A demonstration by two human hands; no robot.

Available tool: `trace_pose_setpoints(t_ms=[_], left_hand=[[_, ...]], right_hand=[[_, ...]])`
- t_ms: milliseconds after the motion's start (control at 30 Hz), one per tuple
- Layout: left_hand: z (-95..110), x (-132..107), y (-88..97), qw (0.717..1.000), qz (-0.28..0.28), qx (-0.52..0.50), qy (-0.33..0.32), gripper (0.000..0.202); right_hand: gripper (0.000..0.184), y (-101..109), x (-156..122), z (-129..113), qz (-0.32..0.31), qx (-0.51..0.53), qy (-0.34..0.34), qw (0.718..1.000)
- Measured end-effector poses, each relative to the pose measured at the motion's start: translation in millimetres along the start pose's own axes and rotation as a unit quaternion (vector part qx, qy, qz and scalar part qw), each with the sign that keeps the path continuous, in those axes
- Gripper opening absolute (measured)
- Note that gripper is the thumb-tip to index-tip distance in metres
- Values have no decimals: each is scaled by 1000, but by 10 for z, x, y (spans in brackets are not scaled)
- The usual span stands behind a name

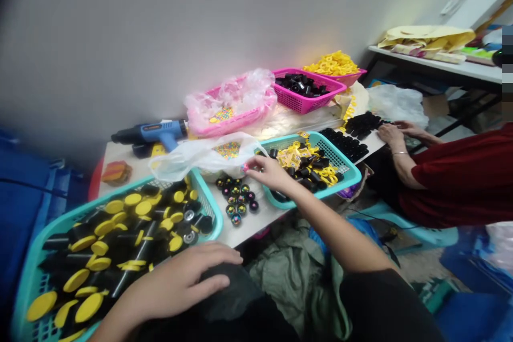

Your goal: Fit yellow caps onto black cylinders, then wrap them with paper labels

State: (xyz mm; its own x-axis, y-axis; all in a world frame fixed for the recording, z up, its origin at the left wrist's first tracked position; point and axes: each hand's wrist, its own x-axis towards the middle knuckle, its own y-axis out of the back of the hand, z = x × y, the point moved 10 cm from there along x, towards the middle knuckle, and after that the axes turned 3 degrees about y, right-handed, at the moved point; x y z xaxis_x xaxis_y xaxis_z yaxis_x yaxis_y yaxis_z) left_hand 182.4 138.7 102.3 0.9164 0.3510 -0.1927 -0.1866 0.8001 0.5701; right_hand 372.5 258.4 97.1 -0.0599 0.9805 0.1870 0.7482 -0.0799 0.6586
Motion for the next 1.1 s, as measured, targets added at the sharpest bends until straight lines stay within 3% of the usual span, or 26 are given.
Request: trace_pose_setpoints(t_ms=[167,300,467,667,1100], left_hand=[[-392,12,-535,993,-25,-95,62,31],[-482,-8,-742,989,-49,-126,58,33],[-591,-79,-760,989,-48,-118,74,35],[-697,-182,-767,987,-48,-130,84,36],[-742,-230,-807,985,-43,-150,70,35]], right_hand=[[22,-189,-919,130,54,-82,-135,986],[25,-442,-1301,285,59,-129,-227,963],[26,-541,-1352,354,65,-228,-281,930],[27,-586,-1318,261,67,-353,-281,890],[26,-566,-1358,55,184,-378,-154,894]])
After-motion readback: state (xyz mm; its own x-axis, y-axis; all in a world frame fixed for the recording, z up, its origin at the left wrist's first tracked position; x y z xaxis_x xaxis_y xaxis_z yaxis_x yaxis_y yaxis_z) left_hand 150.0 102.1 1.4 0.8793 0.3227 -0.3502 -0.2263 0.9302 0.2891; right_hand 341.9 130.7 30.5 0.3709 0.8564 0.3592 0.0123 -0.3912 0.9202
